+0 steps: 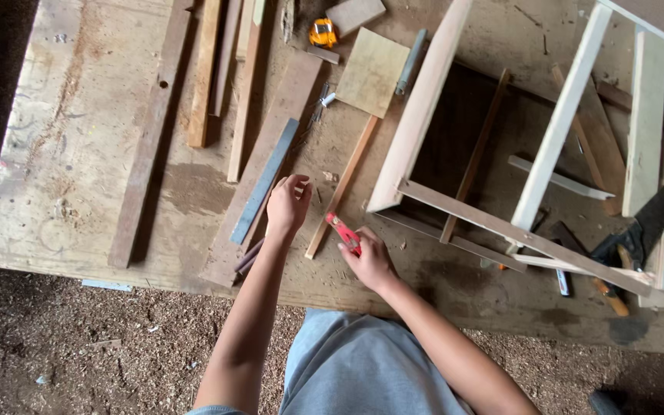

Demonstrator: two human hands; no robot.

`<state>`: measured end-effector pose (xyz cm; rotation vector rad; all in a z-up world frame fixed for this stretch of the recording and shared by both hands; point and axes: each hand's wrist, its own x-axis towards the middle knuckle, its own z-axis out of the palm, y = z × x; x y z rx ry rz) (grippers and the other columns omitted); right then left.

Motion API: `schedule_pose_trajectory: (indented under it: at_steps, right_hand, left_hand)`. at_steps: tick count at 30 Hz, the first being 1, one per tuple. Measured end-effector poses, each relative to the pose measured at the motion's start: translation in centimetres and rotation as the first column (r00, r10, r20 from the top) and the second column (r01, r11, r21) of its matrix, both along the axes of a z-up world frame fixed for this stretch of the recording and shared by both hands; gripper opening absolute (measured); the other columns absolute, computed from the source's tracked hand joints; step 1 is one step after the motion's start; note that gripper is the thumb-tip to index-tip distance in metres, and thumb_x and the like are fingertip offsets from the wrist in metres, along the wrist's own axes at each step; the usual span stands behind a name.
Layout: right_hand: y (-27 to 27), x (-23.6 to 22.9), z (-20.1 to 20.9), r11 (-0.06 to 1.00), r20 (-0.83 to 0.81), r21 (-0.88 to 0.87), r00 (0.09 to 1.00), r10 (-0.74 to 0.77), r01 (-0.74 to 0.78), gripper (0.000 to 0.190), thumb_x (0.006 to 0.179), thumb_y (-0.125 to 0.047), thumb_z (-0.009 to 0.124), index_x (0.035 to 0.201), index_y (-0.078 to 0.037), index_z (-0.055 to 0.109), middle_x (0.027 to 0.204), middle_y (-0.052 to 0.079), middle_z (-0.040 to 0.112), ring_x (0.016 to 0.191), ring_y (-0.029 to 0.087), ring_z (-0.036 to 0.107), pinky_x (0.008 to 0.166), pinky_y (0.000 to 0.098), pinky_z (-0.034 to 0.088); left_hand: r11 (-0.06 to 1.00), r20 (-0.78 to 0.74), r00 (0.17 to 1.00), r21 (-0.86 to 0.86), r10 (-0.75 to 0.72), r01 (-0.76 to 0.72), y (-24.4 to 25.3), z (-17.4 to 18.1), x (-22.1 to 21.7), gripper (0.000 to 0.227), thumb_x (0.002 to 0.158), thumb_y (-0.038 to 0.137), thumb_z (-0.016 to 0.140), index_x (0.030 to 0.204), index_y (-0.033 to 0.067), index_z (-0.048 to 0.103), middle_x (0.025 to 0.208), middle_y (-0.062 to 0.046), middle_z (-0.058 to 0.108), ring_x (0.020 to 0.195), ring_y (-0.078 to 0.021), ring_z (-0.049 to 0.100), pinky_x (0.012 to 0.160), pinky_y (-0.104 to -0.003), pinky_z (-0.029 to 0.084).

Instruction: The person assembles a wooden frame by positioning planks and hammering nails to join them. They repeatedly pick up nails and strike them with a hammer, then place a flat board on top of the assembled frame.

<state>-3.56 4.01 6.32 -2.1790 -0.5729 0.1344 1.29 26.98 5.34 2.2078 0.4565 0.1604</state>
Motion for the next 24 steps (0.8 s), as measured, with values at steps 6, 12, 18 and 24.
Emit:
schedule_pose_trajectory:
  at_steps: [6,12,18,24]
  right_hand:
    - [6.3,3.9,-2.1,0.988,0.065,0.068,0.988,-0.141,0.136,0.022,0.091,-0.020,0.075,0.093,-0.003,0.062,0.080,0.014,0.062,0.068,0.034,0.061,0.061,0.0468,0.046]
    - [7.7,6.9,-4.9,0.975,0.138,-0.030,0.967,-0.214,0.220,0.030,0.090,-0.026,0.078,0.083,-0.003,0.059,0.077,0.017,0.061,0.068,0.038,0.061,0.059,0.0508,0.045]
    - [6.9,8.4,-3.3,0.974,0.031,0.007,0.973,-0.228,0.228,0.032,0.091,-0.027,0.074,0.078,-0.003,0.057,0.075,0.016,0.060,0.064,0.036,0.062,0.060,0.0490,0.047]
    - [6.9,7.4,-1.8,0.980,0.008,-0.023,0.980,-0.198,0.199,0.031,0.091,-0.023,0.075,0.078,-0.001,0.058,0.075,0.018,0.060,0.066,0.038,0.061,0.060,0.0494,0.046]
  left_hand:
    - [0.938,0.008,0.998,0.343,-0.057,0.050,2.7,-3.0,6.3,0.014,0.093,0.026,0.071,0.102,0.0154,0.073,0.099,-0.009,0.071,0.087,-0.0329,0.070,0.073,-0.046,0.055]
    - [0.881,-0.036,0.998,0.468,-0.058,0.068,2.6,-4.6,9.5,0.013,0.090,0.027,0.069,0.092,0.0145,0.071,0.102,-0.007,0.065,0.101,-0.0301,0.064,0.079,-0.045,0.053]
    - [0.868,0.036,0.998,0.496,-0.050,0.025,2.3,-4.4,9.7,0.007,0.091,0.022,0.066,0.092,0.0159,0.070,0.099,-0.006,0.062,0.099,-0.0281,0.061,0.077,-0.044,0.049]
    - [0.959,0.179,0.981,0.285,-0.068,0.014,0.1,-2.2,7.6,0.011,0.098,0.018,0.064,0.100,0.0077,0.065,0.096,-0.012,0.061,0.091,-0.0312,0.063,0.077,-0.044,0.050]
